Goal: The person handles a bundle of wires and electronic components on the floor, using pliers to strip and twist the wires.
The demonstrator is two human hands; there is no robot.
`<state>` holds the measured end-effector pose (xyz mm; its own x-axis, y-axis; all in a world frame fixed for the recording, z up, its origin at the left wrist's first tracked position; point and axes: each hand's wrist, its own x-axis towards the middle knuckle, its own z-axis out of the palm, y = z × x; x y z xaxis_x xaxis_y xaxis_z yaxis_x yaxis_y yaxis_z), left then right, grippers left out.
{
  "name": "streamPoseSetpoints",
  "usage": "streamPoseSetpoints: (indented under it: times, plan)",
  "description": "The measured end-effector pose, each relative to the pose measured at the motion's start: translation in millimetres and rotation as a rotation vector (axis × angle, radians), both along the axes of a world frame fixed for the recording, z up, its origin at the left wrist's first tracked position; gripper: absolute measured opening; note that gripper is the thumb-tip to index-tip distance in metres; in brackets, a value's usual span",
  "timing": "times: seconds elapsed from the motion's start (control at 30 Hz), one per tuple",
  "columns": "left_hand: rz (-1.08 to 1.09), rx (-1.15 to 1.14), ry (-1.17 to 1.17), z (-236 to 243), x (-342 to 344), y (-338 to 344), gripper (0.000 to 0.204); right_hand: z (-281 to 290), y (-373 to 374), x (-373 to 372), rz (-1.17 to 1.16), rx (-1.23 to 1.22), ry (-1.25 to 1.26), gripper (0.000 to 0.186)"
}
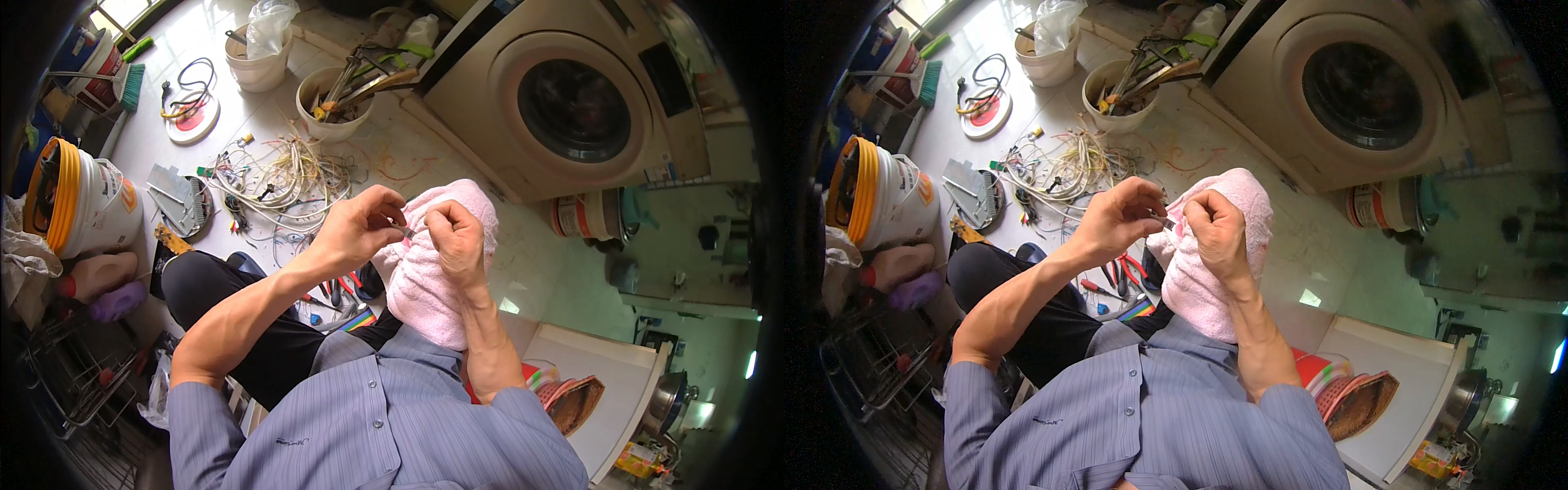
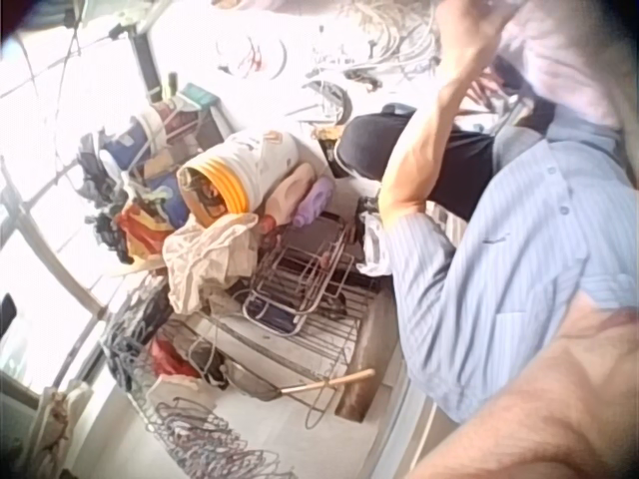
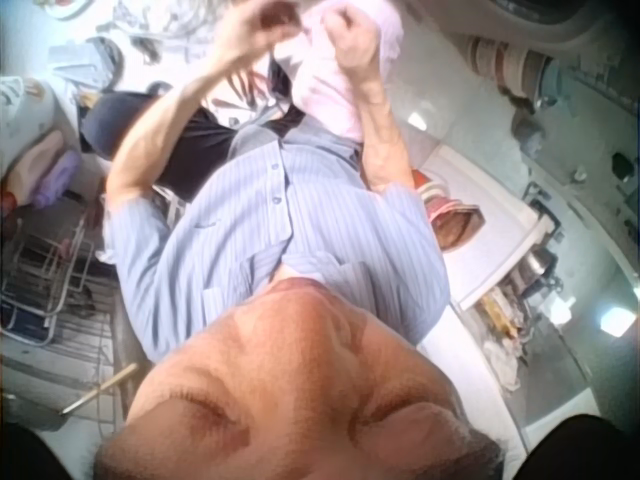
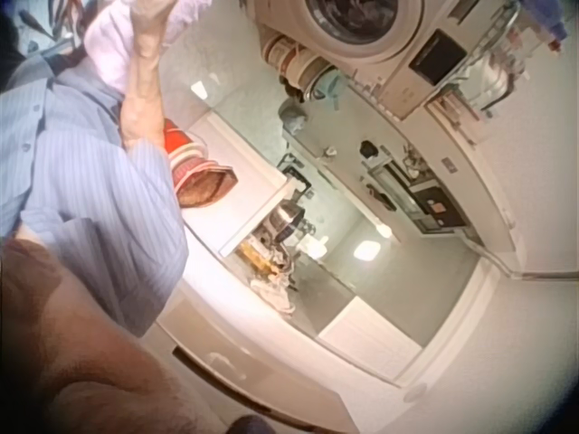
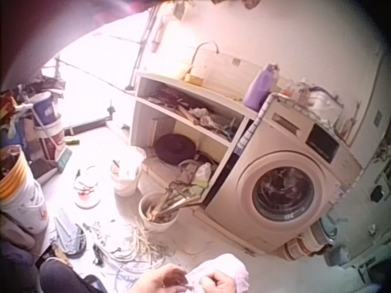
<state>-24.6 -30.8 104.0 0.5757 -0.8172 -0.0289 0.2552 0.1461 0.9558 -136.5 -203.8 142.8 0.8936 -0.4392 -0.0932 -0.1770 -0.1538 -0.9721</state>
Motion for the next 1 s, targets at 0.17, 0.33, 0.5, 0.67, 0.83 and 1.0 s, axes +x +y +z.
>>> streamPoseSetpoints:
  times: [0.17,0.33,0.5,0.67,0.83,1.0]
  plan:
    - [-0.063,-0.081,0.302,3.1,7.8,1.8,0.03,1.3,-6.2,-2.3,-0.071,0.156,-0.037,0.013]
    - [-0.105,-0.334,0.712,-15.0,12.3,2.4,0.031,12.7,-24.7,-14.5,-0.118,0.129,-0.054,0.011]
    - [-0.093,-0.329,0.767,-13.5,16.2,1.7,0.028,33.0,-36.6,-28.3,-0.066,-0.189,0.062,0.01]
    - [-0.127,-0.316,0.749,-14.1,13.7,-0.6,0.028,34.6,-6.7,-10.4,0.028,-0.114,0.0,0.018]
    - [-0.114,-0.357,0.736,-17.0,11.6,1.3,0.029,26.7,14.8,7.2,0.217,0.191,0.265,0.026]
    - [-0.07,-0.366,0.722,-12.7,11.8,3.7,0.03,13.0,10.1,3.3,0.2,0.114,0.137,0.018]
